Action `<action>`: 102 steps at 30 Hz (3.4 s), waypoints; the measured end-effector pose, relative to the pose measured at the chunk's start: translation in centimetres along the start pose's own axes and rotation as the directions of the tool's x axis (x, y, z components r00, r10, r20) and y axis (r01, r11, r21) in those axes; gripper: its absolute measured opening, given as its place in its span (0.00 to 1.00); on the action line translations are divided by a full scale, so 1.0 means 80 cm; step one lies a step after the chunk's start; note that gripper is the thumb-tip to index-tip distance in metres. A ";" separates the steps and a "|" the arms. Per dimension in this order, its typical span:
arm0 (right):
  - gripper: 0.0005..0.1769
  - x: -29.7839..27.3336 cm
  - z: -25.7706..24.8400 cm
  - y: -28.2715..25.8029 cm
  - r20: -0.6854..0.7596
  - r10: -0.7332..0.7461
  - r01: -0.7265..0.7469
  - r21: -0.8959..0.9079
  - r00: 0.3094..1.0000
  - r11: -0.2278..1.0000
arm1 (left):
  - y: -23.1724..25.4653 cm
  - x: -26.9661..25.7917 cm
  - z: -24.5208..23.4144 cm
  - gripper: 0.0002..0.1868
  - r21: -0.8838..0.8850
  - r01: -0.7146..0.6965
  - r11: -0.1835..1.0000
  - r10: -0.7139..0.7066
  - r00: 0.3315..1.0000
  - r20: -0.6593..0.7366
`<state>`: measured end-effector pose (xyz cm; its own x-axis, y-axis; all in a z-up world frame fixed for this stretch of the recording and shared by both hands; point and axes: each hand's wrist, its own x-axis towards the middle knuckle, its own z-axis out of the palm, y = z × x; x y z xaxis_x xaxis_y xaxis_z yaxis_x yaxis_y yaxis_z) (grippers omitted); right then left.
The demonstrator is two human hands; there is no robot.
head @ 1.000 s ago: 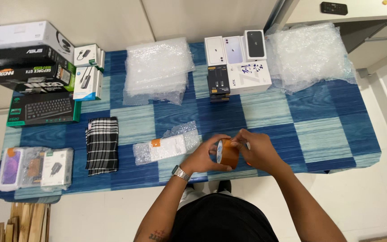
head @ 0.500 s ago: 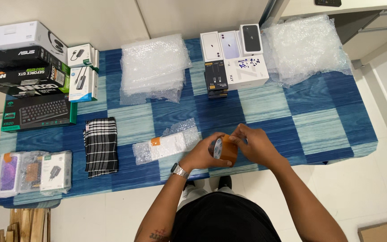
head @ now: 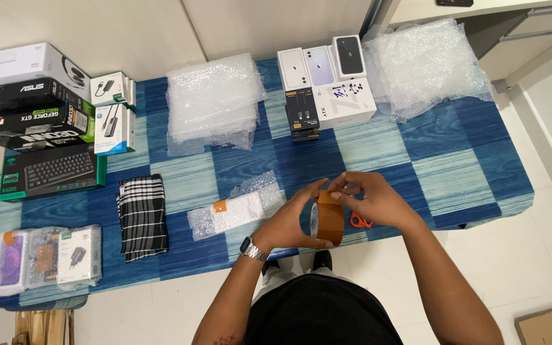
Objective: The person wraps a small box in bubble wrap and secures it with tape using a pair of scissors.
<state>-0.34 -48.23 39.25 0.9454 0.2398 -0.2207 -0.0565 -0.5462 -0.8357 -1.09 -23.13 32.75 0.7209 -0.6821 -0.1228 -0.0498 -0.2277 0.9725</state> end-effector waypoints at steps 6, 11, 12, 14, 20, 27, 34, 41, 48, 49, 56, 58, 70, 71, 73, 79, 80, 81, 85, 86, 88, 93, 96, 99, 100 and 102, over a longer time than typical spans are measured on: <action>0.14 0.003 -0.004 0.022 0.011 0.010 -0.010 0.053 1.000 0.999 | 0.004 -0.005 0.008 0.73 -0.050 -0.077 0.996 0.074 0.996 -0.055; 0.51 -0.001 -0.009 0.022 0.044 0.082 -0.089 0.189 0.996 0.978 | 0.017 -0.006 0.014 0.55 -0.114 -0.149 0.982 0.147 0.989 -0.029; 0.51 -0.001 -0.009 0.021 0.043 0.082 -0.088 0.190 0.996 0.978 | 0.014 -0.004 0.015 0.55 -0.114 -0.150 0.982 0.147 0.989 -0.028; 0.47 -0.003 -0.009 0.023 0.066 0.062 -0.071 0.145 0.996 0.987 | 0.006 -0.001 0.019 0.57 -0.096 -0.147 0.985 0.144 0.989 -0.037; 0.44 -0.006 -0.011 0.033 0.093 0.038 -0.046 0.084 0.995 0.995 | 0.006 -0.001 0.024 0.51 -0.065 -0.156 0.986 0.155 0.988 -0.028; 0.42 -0.002 -0.012 0.042 0.042 0.009 -0.011 0.059 0.999 0.998 | 0.003 -0.006 0.023 0.51 -0.050 -0.131 0.990 0.130 0.991 -0.011; 0.18 0.057 0.023 0.238 -0.305 0.064 -0.138 -0.228 0.950 0.964 | -0.018 -0.014 0.014 0.56 -0.027 -0.087 0.996 0.084 0.993 -0.084; 0.30 0.060 0.162 0.505 -0.146 0.373 -0.387 -0.563 0.916 0.730 | -0.019 -0.025 0.009 0.59 -0.084 -0.179 0.980 0.158 0.965 -0.208; 0.36 0.056 0.150 0.490 -0.185 0.518 -0.533 -0.506 0.835 0.678 | -0.023 -0.032 0.001 0.57 -0.057 -0.189 0.980 0.171 0.958 -0.230; 0.34 0.056 0.144 0.487 -0.165 0.516 -0.519 -0.519 0.840 0.679 | -0.026 -0.032 0.001 0.57 -0.056 -0.186 0.981 0.168 0.957 -0.235; 0.38 0.037 0.036 0.346 0.191 0.309 -0.318 0.017 0.932 0.948 | -0.012 -0.038 -0.021 0.58 -0.055 -0.149 0.987 0.134 0.967 -0.214; 0.39 0.035 -0.008 0.325 0.276 0.257 -0.309 0.162 0.926 0.937 | -0.010 -0.037 -0.028 0.58 -0.051 -0.152 0.987 0.139 0.968 -0.210; 0.44 0.044 -0.148 0.052 0.610 0.187 -0.036 -0.251 0.770 0.967 | 0.025 -0.011 -0.042 0.54 0.078 -0.187 0.979 0.194 0.975 -0.105; 0.45 0.046 -0.147 0.038 0.575 0.276 -0.086 -0.335 0.770 0.938 | 0.027 -0.009 -0.041 0.55 0.074 -0.185 0.980 0.192 0.977 -0.096; 0.46 0.050 -0.143 0.027 0.571 0.289 -0.075 -0.367 0.768 0.927 | 0.023 -0.006 -0.039 0.55 0.063 -0.192 0.979 0.197 0.976 -0.090; 0.46 0.058 -0.136 0.029 0.540 0.165 -0.070 -0.192 0.825 0.979 | 0.009 -0.004 -0.036 0.58 -0.085 -0.270 0.959 0.260 0.960 -0.107; 0.46 0.060 -0.136 0.026 0.553 0.149 -0.065 -0.168 0.820 0.984 | 0.010 -0.005 -0.037 0.58 -0.079 -0.269 0.960 0.261 0.960 -0.106; 0.46 0.061 -0.136 0.028 0.553 0.149 -0.064 -0.170 0.819 0.983 | 0.011 -0.006 -0.037 0.58 -0.080 -0.270 0.960 0.261 0.959 -0.108; 0.45 0.066 -0.135 0.029 0.561 0.120 -0.035 -0.160 0.819 0.987 | 0.015 -0.011 -0.039 0.57 -0.083 -0.271 0.959 0.262 0.959 -0.108; 0.45 0.067 -0.135 0.028 0.561 0.116 -0.032 -0.158 0.819 0.987 | 0.016 -0.013 -0.039 0.56 -0.083 -0.273 0.958 0.263 0.958 -0.112; 0.46 0.068 -0.134 0.026 0.564 0.121 -0.034 -0.164 0.817 0.986 | 0.010 -0.014 -0.040 0.57 -0.090 -0.266 0.960 0.255 0.960 -0.116; 0.46 0.071 -0.131 0.018 0.567 0.158 -0.049 -0.204 0.808 0.978 | 0.016 -0.017 -0.042 0.55 -0.081 -0.271 0.959 0.260 0.957 -0.128; 0.46 0.070 -0.131 0.006 0.540 0.181 -0.062 -0.231 0.822 0.971 | 0.014 -0.018 -0.042 0.55 -0.083 -0.268 0.960 0.257 0.959 -0.121; 0.45 0.070 -0.131 0.009 0.531 0.187 -0.064 -0.242 0.826 0.968 | 0.014 -0.019 -0.042 0.57 -0.095 -0.260 0.961 0.248 0.961 -0.123; 0.46 0.070 -0.131 0.012 0.527 0.187 -0.067 -0.238 0.829 0.969 | 0.013 -0.019 -0.042 0.57 -0.096 -0.262 0.960 0.250 0.960 -0.127; 0.46 0.073 -0.131 0.023 0.522 0.187 -0.070 -0.235 0.832 0.969 | 0.015 -0.019 -0.042 0.57 -0.098 -0.266 0.959 0.252 0.959 -0.131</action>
<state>8.43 -56.28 41.69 0.6090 0.5164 -0.6021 -0.0458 -0.7349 -0.6766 0.09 -20.02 34.73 0.7690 -0.6205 0.1534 -0.1717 0.0307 0.9847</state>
